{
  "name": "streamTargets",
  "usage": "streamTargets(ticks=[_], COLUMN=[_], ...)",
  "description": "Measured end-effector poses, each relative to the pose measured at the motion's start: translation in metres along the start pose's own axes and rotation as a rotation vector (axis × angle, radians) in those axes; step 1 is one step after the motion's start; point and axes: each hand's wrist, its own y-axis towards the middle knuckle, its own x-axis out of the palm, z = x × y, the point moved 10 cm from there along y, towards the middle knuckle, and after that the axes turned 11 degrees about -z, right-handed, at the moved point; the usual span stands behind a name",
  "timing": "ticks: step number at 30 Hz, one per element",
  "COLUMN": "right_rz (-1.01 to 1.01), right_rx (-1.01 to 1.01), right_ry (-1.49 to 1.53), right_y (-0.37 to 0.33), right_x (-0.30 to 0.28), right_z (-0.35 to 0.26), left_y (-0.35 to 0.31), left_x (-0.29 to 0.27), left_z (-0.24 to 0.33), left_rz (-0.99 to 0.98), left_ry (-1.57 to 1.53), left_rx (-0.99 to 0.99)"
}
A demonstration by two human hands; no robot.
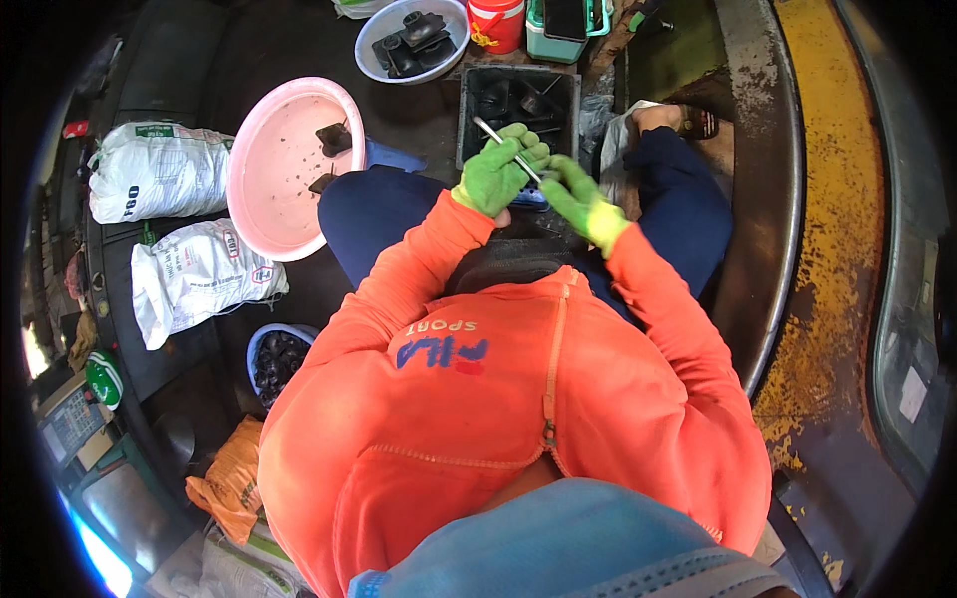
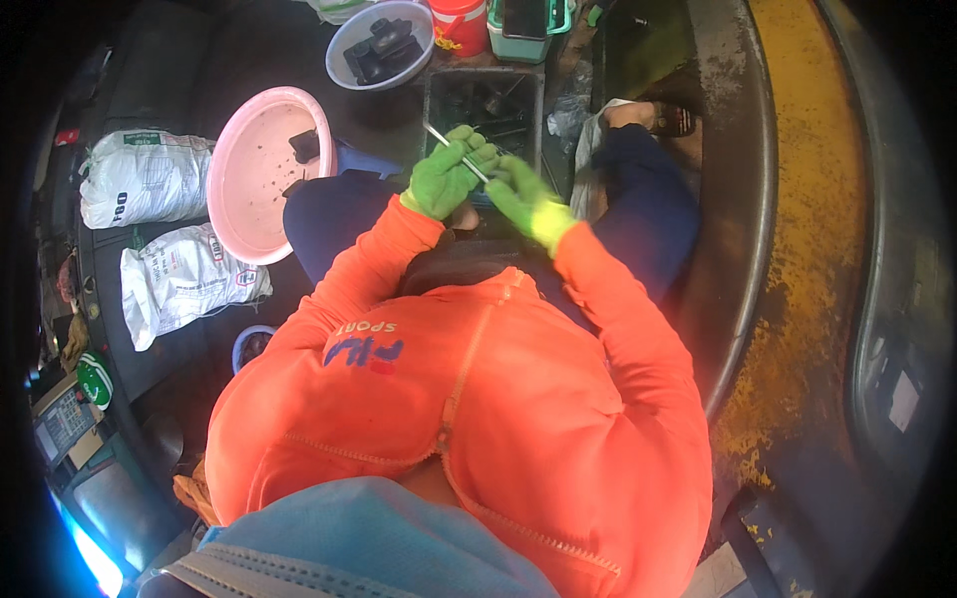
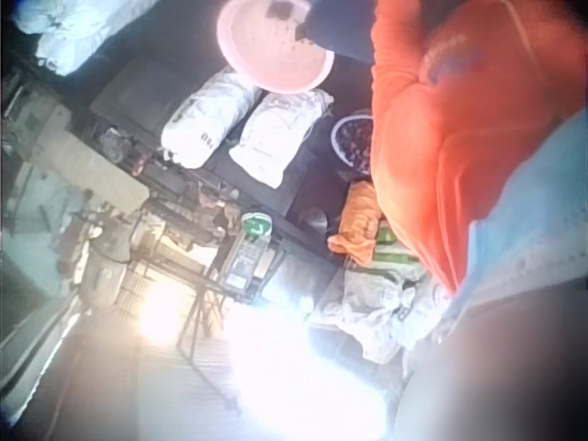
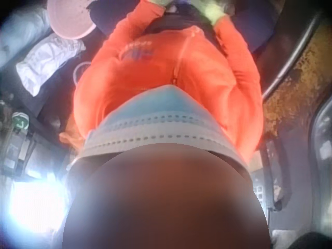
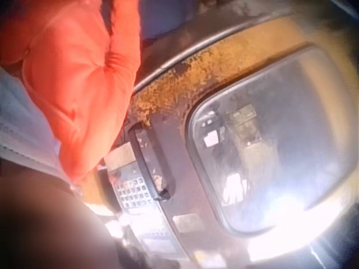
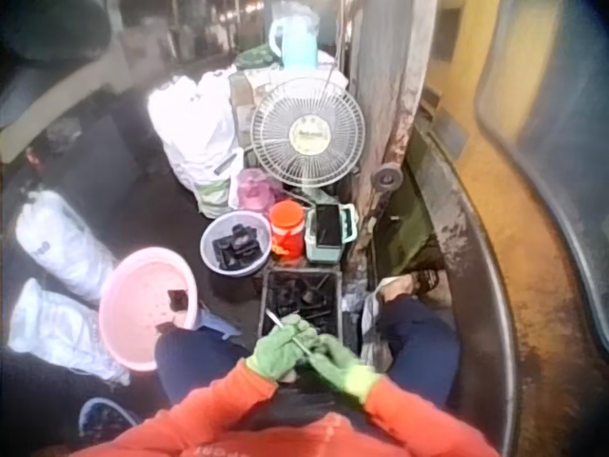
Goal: The person sits on the floor and uses a metal tool to scrape and clean small black metal parts. They repeatedly pick up parts, scrape them, and place them into a white bowl. The person also inspects the parts by holding them up to the camera.
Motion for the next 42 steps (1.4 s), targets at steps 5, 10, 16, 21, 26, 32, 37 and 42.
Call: streamTargets(ticks=[5, 10, 16, 21, 26, 32, 37, 42], right_rz=[0.275, 0.508, 0.495, 0.436, 0.283, 0.154, 0.054, 0.066], right_rx=[0.265, 0.159, 0.144, 0.123, 0.132, 0.286, 0.264, 0.354], right_ry=[0.149, 0.749, 0.94, 0.795, 0.588, -0.024, -0.421, -0.619], right_y=[0.022, 0.006, 0.016, 0.017, 0.029, 0.049, 0.066, 0.063], right_x=[-0.013, -0.056, -0.049, -0.05, -0.028, 0.0, 0.008, 0.013], right_z=[0.076, 0.075, 0.075, 0.059, 0.064, 0.107, 0.116, 0.118], left_y=[0.013, 0.084, 0.173, 0.148, 0.032, -0.037, -0.05, -0.026], left_x=[-0.01, -0.061, -0.096, -0.058, -0.136, -0.211, -0.263, -0.171], left_z=[0.025, 0.054, 0.013, 0.062, 0.111, 0.119, 0.114, 0.103], left_rz=[-0.172, 0.065, -0.13, -0.057, 0.474, 0.427, 0.749, 0.431], left_ry=[1.552, 2.213, 2.565, 2.176, 1.064, 1.444, 1.461, 2.05], left_rx=[-0.26, -0.133, -0.453, -0.009, -0.312, -0.387, -0.573, -0.17])
